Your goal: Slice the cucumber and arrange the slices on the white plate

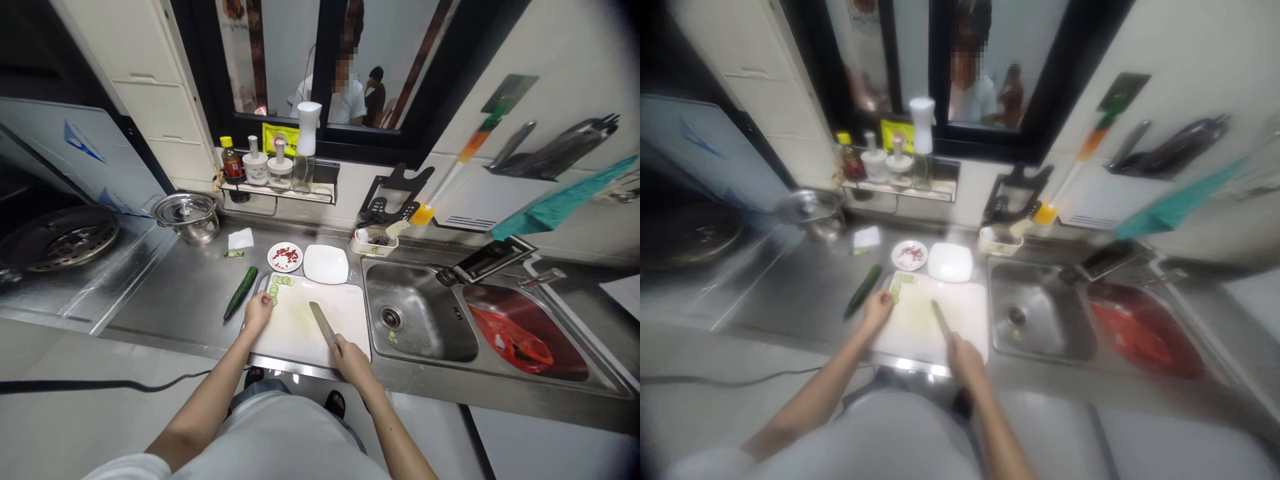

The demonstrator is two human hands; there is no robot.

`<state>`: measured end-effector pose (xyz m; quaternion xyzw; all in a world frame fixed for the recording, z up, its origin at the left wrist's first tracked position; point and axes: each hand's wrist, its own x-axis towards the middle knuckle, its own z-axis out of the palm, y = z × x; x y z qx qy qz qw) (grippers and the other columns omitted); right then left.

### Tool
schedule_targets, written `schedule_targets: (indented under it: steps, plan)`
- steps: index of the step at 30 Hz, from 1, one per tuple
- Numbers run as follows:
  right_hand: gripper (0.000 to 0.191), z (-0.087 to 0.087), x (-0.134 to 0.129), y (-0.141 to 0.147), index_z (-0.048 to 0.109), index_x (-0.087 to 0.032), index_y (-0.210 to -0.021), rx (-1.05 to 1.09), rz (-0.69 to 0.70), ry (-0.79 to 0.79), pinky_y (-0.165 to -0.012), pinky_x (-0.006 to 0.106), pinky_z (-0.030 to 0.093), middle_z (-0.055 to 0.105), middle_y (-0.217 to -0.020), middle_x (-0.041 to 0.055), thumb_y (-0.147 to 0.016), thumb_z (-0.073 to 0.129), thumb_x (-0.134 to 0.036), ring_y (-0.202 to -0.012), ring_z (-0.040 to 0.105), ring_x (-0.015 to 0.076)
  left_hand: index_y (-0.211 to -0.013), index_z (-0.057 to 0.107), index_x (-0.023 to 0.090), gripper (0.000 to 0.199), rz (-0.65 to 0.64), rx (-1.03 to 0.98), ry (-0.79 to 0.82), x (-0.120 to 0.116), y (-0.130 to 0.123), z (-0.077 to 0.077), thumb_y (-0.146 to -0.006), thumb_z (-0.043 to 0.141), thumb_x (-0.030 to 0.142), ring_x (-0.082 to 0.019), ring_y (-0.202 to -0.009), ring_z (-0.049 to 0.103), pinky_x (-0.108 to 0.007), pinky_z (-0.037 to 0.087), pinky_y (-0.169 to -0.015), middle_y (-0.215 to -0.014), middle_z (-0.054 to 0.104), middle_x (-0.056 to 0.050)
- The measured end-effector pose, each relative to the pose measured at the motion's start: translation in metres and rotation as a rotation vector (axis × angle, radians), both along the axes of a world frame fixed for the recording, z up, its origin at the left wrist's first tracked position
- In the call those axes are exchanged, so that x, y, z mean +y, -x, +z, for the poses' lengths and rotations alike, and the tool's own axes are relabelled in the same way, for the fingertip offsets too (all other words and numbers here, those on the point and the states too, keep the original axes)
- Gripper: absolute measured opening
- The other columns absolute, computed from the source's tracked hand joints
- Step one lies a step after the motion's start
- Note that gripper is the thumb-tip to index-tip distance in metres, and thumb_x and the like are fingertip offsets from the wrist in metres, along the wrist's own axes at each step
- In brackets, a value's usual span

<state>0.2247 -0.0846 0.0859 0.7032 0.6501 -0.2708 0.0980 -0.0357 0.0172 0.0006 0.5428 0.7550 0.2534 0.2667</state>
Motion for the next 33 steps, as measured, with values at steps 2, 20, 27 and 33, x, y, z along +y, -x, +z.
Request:
schedule_targets:
  steps: [2, 20, 27, 33]
  plan:
    - [0.027, 0.0, 0.001, 0.0, 0.055, -0.021, -0.11, -0.001, 0.003, -0.006, -0.063, 0.025, 0.031, 0.069, -0.099, 0.0072, -0.097, 0.031, -0.027, -0.089, 0.063, 0.0175, -0.085, 0.064, 0.02, 0.01, 0.002, 0.035, 0.014, 0.001, 0.003, 0.0, -0.078, 0.057, 0.018, -0.013, -0.072, 0.06, -0.021, 0.036, -0.063, -0.078, 0.068, 0.0]
    - [0.028, -0.01, 0.003, -0.005, 0.055, -0.021, -0.11, 0.008, -0.002, -0.013, -0.062, 0.025, 0.031, 0.07, -0.097, 0.0072, -0.098, 0.031, -0.029, -0.087, 0.064, 0.0176, -0.089, 0.071, 0.021, 0.019, -0.019, 0.183, 0.058, -0.001, 0.005, -0.003, -0.081, 0.053, 0.021, -0.019, -0.085, 0.062, -0.025, 0.041, -0.071, -0.093, 0.07, -0.006]
    - [0.028, -0.008, 0.003, -0.006, 0.054, -0.022, -0.111, -0.001, 0.001, 0.0, -0.062, 0.025, 0.031, 0.069, -0.097, 0.0075, -0.098, 0.031, -0.03, -0.087, 0.064, 0.0182, -0.096, 0.069, 0.021, 0.02, -0.062, 0.16, 0.002, 0.014, -0.01, 0.006, -0.082, 0.053, 0.024, -0.019, -0.092, 0.061, -0.026, 0.042, -0.081, -0.096, 0.069, -0.006]
    - [0.027, -0.006, 0.0, -0.007, 0.054, -0.021, -0.11, -0.006, -0.02, -0.006, -0.062, 0.025, 0.03, 0.07, -0.097, 0.0074, -0.099, 0.031, -0.03, -0.088, 0.064, 0.0173, -0.1, 0.068, 0.022, 0.023, -0.087, 0.197, -0.006, 0.037, -0.034, 0.014, -0.083, 0.053, 0.023, -0.022, -0.098, 0.059, -0.03, 0.042, -0.084, -0.101, 0.067, -0.007]
